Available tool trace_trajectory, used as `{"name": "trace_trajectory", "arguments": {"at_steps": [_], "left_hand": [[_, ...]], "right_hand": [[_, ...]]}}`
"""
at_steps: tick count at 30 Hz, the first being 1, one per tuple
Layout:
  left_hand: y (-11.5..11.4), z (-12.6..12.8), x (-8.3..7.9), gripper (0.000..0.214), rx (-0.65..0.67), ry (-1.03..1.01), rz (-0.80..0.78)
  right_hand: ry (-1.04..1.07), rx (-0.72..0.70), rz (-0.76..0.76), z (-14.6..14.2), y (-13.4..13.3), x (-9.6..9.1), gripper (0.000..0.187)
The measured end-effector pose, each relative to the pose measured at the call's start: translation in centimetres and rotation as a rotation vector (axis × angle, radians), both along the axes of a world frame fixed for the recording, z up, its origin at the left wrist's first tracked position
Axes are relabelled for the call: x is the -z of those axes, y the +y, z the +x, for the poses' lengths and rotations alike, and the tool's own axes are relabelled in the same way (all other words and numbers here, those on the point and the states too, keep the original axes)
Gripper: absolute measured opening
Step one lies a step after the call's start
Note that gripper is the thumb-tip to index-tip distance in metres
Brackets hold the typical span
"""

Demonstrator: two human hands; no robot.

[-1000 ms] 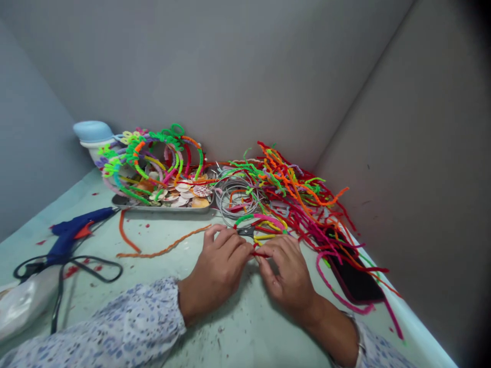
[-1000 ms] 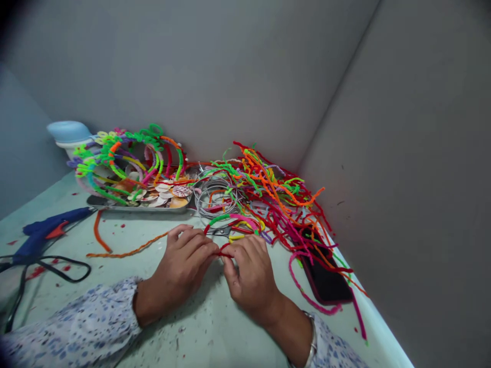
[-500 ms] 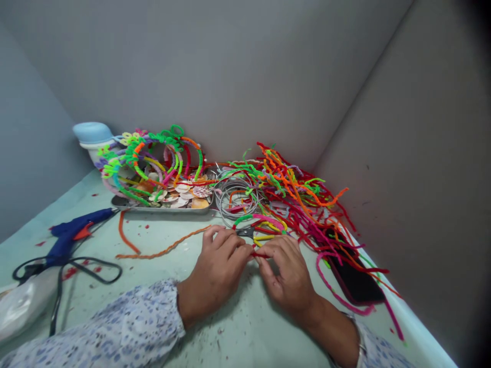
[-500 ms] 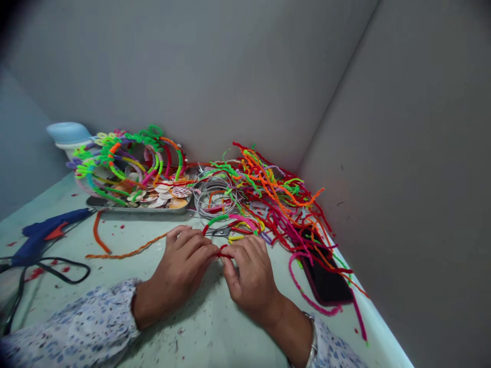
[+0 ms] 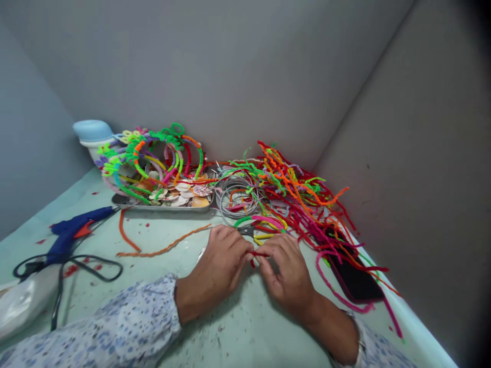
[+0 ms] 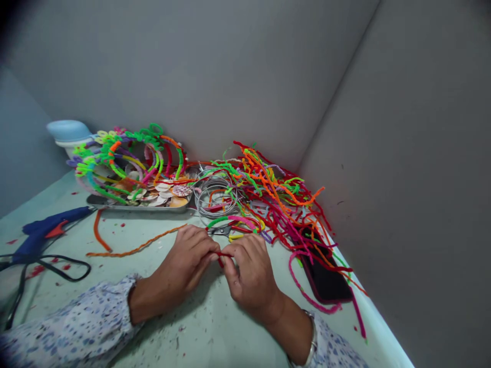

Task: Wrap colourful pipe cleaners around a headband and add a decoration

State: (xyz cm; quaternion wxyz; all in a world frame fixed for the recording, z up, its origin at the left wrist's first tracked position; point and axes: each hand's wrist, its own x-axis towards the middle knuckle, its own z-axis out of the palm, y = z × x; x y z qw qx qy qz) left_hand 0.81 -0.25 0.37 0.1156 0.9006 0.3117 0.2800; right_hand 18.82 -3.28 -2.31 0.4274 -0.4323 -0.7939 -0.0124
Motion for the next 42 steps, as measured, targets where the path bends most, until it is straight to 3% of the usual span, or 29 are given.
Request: {"name": "trace_trajectory", "arguments": {"at_steps": [33,42], "left_hand": [[0.40,0.10,-0.58,0.029,0.035,-0.113,-0.197],[0.42,-0.34,-0.65,0.016,0.072,-0.129,-0.155]], "right_hand": [[0.018,-0.031,-0.017,-0.04,-0.09,-0.22,0.012],[0.061,-0.007,-0.024,0.06,-0.07,-0.01,0.010]]}}
